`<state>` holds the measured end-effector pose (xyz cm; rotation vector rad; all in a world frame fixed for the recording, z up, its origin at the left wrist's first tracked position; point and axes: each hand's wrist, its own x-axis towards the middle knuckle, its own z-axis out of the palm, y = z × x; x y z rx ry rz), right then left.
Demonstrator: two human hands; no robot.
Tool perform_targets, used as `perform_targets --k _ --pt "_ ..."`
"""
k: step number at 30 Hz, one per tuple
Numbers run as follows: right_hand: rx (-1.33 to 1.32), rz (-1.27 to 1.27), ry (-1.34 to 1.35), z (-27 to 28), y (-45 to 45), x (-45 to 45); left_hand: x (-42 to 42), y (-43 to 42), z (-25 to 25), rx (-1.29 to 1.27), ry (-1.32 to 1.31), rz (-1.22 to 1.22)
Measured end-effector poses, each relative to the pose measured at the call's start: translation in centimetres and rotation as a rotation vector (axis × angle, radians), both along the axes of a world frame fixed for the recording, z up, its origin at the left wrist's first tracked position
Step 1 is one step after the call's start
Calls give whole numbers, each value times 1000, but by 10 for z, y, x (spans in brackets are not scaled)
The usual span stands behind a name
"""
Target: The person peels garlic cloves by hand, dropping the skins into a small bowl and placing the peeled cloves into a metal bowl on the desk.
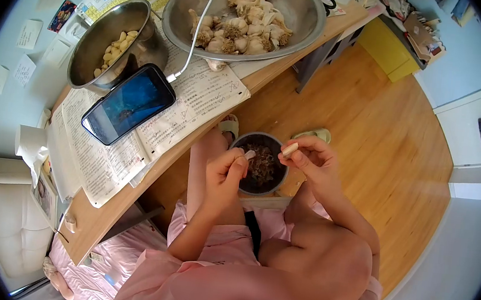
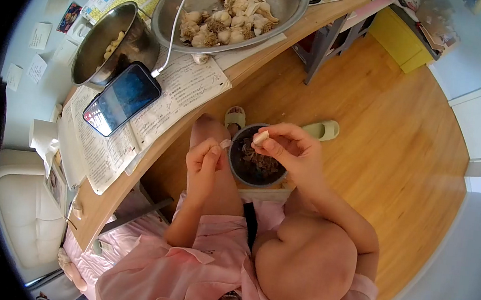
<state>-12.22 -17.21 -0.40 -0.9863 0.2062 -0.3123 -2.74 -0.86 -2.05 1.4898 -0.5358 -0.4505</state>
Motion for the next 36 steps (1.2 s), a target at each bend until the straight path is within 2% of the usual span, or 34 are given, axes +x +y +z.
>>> perform_targets --k 4,7,10,13,16,17,19,22,25,28,31,34,36 --pt "-9 48 60 8 0 1 12 -6 -28 327 -197 -125" --pt "47 92 95 6 1 2 18 -11 -86 557 -367 -185" --pt "94 155 87 -5 -1 1 23 -14 -118 753 -388 -291" --pt "107 199 79 -12 -4 1 25 -17 -157 695 -24 -400" --pt "102 192 66 -11 -4 1 22 -13 -178 652 -311 -360" --pt "100 183 59 -10 -3 2 20 -12 -182 646 -276 -334" --pt "116 191 72 -7 -3 2 16 -11 -142 634 -206 -283" --pt "145 218 98 -11 -4 1 10 -15 -67 336 -187 -140" --pt "166 254 105 -10 -4 2 2 -7 -23 -9 -245 -104" --pt "130 256 131 -10 -1 2 3 -3 15 146 -499 -199" --pt "91 302 155 -9 2 3 4 -10 21 258 -724 -249" --pt "151 362 192 -9 1 1 4 -13 20 242 -894 -279" --pt "185 395 196 -10 0 -1 5 -12 21 197 -859 -306"
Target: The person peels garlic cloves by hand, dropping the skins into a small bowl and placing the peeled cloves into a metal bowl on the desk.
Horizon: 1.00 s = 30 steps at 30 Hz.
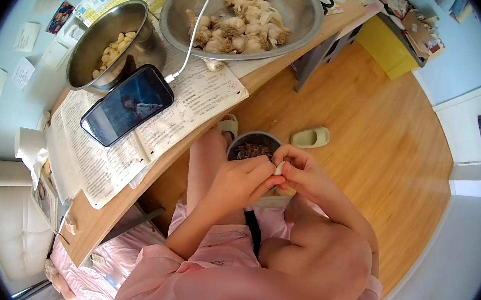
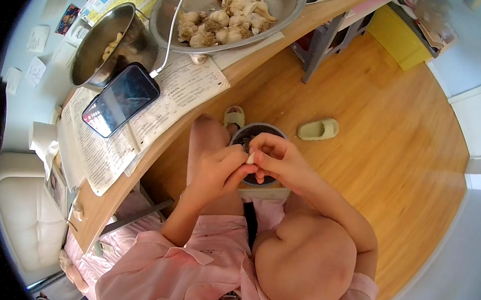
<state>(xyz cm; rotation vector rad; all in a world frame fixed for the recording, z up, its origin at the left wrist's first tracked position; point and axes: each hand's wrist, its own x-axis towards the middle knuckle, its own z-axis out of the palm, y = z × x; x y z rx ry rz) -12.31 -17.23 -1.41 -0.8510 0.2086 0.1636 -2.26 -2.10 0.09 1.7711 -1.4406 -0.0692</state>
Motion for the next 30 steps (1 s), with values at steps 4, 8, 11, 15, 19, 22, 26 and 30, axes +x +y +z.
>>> perform_targets --k 4,8,11,15,19,22,26,30 --pt "120 62 -47 -6 -2 -2 3 2 -1 -43 159 -115" --pt "156 103 -81 -10 -3 -2 4 0 -1 -106 306 -227" --pt "165 135 -77 -9 -4 -2 3 -1 -1 -148 333 -263" --pt "273 134 -145 -16 -3 -2 2 -4 3 -186 294 -325" --pt "329 149 -174 -23 -6 -4 7 -8 4 -186 258 -390" --pt "248 179 -203 -17 -8 -4 7 -5 2 -160 308 -424" --pt "48 144 -122 -10 -7 -3 7 0 2 -163 270 -313" --pt "51 88 -91 -2 -4 2 11 4 2 -129 287 -219"
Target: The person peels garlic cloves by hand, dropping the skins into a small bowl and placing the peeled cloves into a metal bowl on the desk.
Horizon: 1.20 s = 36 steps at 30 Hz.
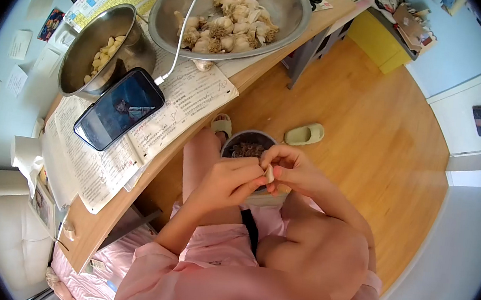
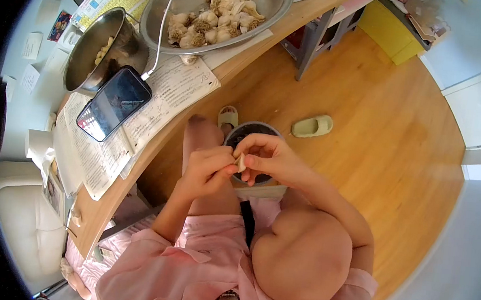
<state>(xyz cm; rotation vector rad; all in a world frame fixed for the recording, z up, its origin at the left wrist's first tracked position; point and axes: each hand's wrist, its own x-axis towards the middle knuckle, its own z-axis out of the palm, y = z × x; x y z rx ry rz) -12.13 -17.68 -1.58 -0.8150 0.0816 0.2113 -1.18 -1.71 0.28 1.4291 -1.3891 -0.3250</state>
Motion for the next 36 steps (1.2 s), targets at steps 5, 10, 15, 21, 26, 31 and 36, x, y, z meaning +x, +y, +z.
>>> perform_targets --k 5,10,15,21,26,31,36 --pt "-162 -103 17 5 1 0 0 3 -2 35 -114 125" --pt "-282 -196 -30 4 0 -2 1 0 -8 5 -281 241" --pt "-321 -247 -36 15 4 0 0 -1 -14 41 -218 336" --pt "-353 -275 8 16 4 0 -3 0 -15 39 -164 354" --pt "-406 -332 -104 15 5 -1 -6 0 -12 -26 -83 385" --pt "-456 -326 -135 12 3 -1 -9 -1 -13 -60 155 313" --pt "-471 -343 -199 12 3 -1 -11 -1 -20 -105 459 242"
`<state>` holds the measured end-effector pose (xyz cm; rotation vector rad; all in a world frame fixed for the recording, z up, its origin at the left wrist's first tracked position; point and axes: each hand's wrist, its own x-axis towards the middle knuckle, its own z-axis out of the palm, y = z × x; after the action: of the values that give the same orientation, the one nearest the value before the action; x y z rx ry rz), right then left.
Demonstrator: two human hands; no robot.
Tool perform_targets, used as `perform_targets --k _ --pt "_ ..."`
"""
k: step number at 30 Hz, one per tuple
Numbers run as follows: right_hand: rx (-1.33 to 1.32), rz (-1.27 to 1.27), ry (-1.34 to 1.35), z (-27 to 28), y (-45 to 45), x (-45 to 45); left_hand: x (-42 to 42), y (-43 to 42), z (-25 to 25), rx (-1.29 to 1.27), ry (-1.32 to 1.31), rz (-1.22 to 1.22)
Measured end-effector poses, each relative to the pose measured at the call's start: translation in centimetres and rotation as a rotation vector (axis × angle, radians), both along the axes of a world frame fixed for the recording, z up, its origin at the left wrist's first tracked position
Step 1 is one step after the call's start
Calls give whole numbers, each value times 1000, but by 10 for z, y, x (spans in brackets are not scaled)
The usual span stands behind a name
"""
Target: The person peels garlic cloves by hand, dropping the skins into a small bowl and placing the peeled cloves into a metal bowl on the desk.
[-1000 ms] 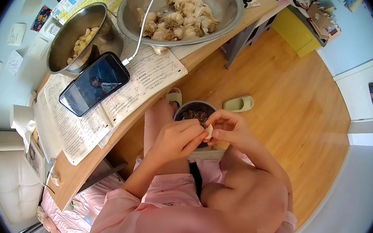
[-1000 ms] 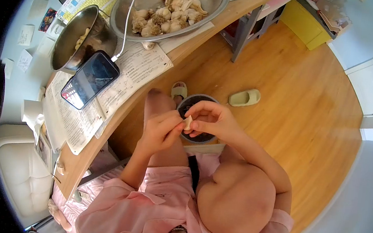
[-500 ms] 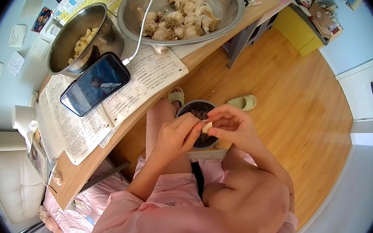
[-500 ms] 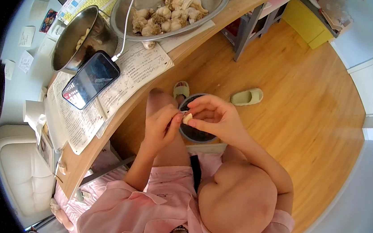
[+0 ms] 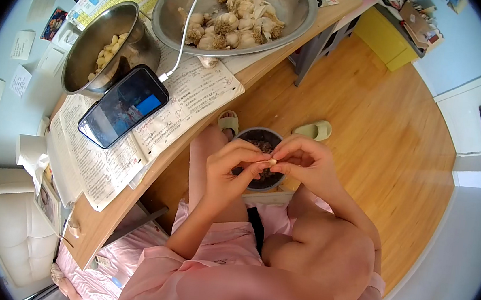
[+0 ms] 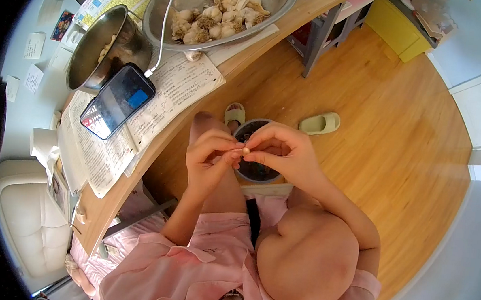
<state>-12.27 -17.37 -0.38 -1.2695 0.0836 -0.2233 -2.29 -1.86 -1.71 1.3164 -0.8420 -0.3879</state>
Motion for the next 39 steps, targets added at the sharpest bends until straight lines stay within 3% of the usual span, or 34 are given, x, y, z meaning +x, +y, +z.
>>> perform_targets --k 4,7,13,16,17,19,22,26,29,36,39 --pt "-31 -19 -38 2 2 0 2 0 -2 -59 127 -39" --pt "17 -10 -66 1 3 1 -1 -2 -3 -61 76 8" --pt "53 -43 -41 -2 5 3 -3 -4 -3 -26 298 66" --pt "65 -37 -9 -2 3 3 8 -13 -24 111 251 92" --pt "78 -35 5 0 3 3 12 -15 -40 208 121 97" --pt "91 -16 16 0 3 3 19 -20 -88 403 -136 104" --pt "94 24 18 -2 1 3 17 -19 -170 591 -299 12" --pt "121 55 28 -4 0 3 17 -19 -201 776 -253 -27" --pt "155 43 63 -2 2 2 14 -22 -220 822 -279 41" --pt "182 28 122 -6 2 5 17 -19 -200 922 -380 -12" --pt "166 34 134 -3 1 4 22 -16 -198 762 -350 27"
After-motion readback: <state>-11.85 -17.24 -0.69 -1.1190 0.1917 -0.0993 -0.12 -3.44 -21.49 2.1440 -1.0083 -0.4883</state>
